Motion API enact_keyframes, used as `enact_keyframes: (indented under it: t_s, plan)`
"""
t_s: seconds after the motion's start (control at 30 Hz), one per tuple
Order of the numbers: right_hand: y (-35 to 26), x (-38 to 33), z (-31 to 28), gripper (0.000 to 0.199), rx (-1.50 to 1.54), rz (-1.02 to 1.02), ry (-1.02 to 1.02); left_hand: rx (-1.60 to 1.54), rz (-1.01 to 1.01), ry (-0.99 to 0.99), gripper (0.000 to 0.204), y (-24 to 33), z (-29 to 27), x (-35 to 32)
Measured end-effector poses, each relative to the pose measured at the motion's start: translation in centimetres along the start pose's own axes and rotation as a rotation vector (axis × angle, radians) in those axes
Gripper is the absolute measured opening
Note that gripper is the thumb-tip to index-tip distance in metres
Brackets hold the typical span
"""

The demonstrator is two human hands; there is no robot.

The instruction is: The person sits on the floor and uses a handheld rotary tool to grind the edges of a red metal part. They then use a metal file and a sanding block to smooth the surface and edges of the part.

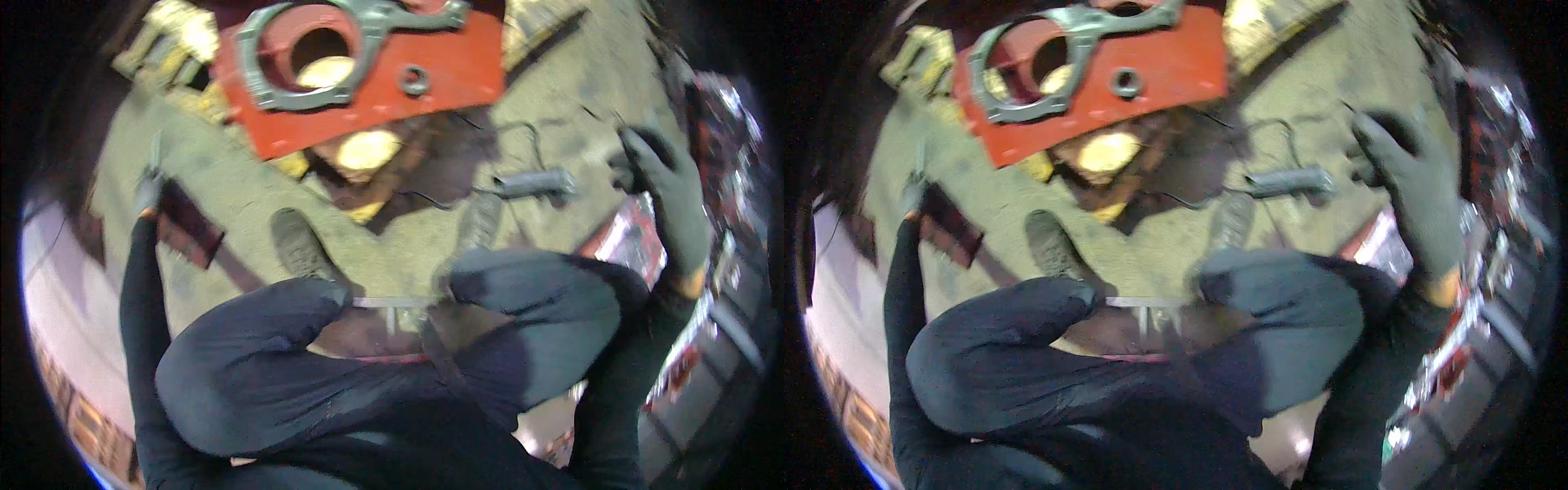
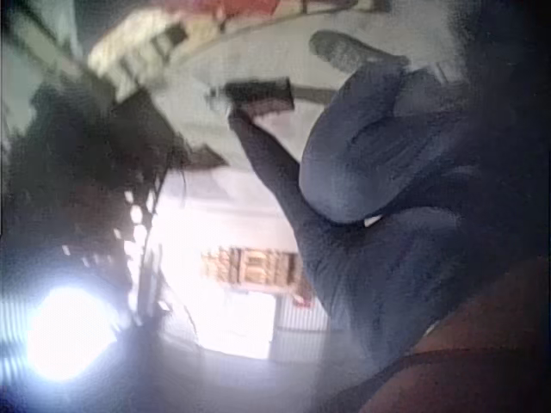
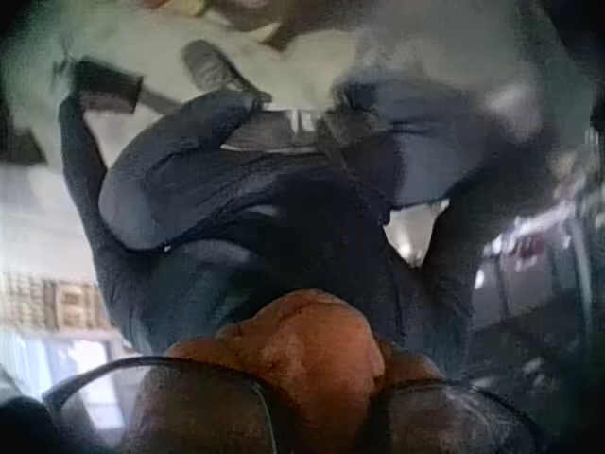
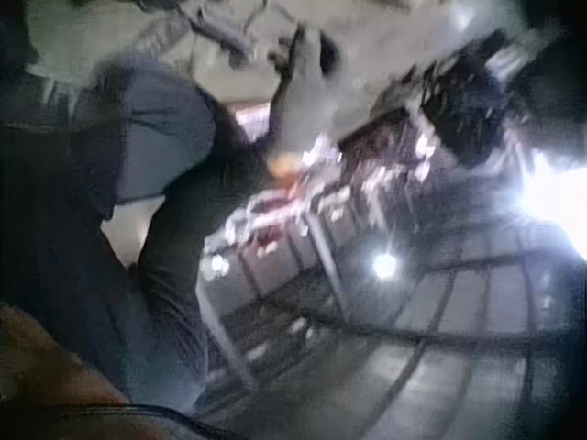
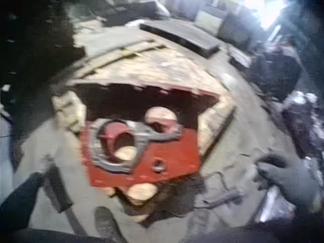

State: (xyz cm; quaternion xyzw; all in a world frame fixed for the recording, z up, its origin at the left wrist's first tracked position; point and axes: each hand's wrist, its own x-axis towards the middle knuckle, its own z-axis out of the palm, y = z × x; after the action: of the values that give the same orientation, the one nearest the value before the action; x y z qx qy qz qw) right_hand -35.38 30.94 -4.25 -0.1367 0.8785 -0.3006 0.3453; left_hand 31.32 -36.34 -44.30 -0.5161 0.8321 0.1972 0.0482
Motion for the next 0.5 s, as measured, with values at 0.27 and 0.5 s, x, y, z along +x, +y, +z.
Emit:
enact_keyframes:
  t_s: [0.27,0.5]
  plan:
    - [-1.8,-0.4,2.5,0.04,-0.136,-0.016,0.238,0.397,-0.178,-0.029,0.037,10.0,9.4,4.7]
    - [-1.7,0.6,4.0,0.039,-0.147,-0.196,0.149,0.064,-0.095,0.13,0.029,8.3,4.5,1.3]
